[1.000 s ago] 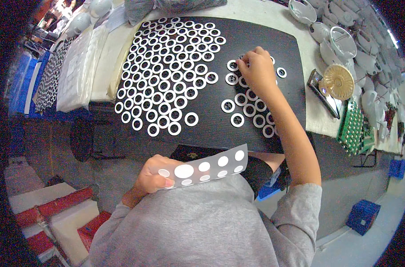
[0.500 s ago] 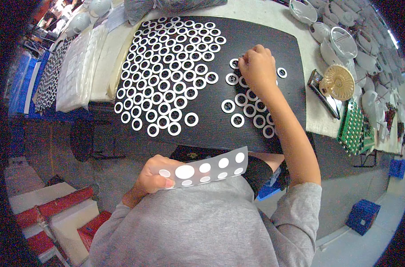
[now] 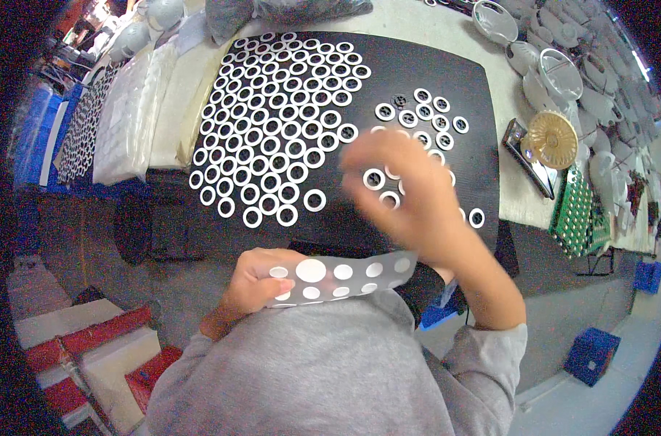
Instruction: The person peels circular white stickers from a backing sheet and places them onto small black circular components arranged on a black mat. The person works methodically, handling the components one by one to apply the stickers.
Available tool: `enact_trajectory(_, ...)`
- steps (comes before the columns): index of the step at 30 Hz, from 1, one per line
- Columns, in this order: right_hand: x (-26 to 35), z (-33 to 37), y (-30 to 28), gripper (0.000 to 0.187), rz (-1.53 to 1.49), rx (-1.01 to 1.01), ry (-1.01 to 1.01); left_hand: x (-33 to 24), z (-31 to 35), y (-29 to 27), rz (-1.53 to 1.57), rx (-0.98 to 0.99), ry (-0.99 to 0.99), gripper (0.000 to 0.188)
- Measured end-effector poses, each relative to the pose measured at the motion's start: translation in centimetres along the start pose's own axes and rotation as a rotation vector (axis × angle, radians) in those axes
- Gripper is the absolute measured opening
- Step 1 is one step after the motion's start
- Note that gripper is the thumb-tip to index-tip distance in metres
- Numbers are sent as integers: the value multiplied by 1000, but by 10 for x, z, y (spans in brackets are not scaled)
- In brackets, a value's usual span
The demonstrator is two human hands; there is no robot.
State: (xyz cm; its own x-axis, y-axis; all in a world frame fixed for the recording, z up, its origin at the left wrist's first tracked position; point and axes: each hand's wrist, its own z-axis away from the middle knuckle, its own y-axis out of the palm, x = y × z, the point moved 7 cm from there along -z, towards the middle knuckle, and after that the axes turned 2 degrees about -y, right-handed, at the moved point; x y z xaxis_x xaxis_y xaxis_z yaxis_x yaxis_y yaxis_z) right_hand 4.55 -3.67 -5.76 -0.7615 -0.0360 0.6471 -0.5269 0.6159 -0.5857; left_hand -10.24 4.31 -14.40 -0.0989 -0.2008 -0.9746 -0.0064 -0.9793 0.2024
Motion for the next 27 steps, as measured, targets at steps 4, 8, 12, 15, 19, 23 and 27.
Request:
enact_trajectory(4,59,35,21,32,124,173,-244,-2,-5,0,70,-95,-5,18)
enact_trajectory(8,45,53,42,31,130,111,-200,-5,-7,2,-111,-108,192,13)
enact_trajectory(12,43,55,42,31,118,120,-179,-6,-7,2,-231,-138,106,7)
enact_trajectory(15,42,58,45,26,138,101,-214,-3,-7,3,-242,-216,64,10)
enact_trajectory(19,38,62,47,20,116,106,-141,-4,-8,5,-256,-259,136,9)
enact_trajectory(23,42,64,47,19,223,74,-193,-7,-10,7,-320,-214,263,11)
enact_trajectory(27,47,65,53,20,377,49,-248,-2,-13,6,-323,-242,153,13)
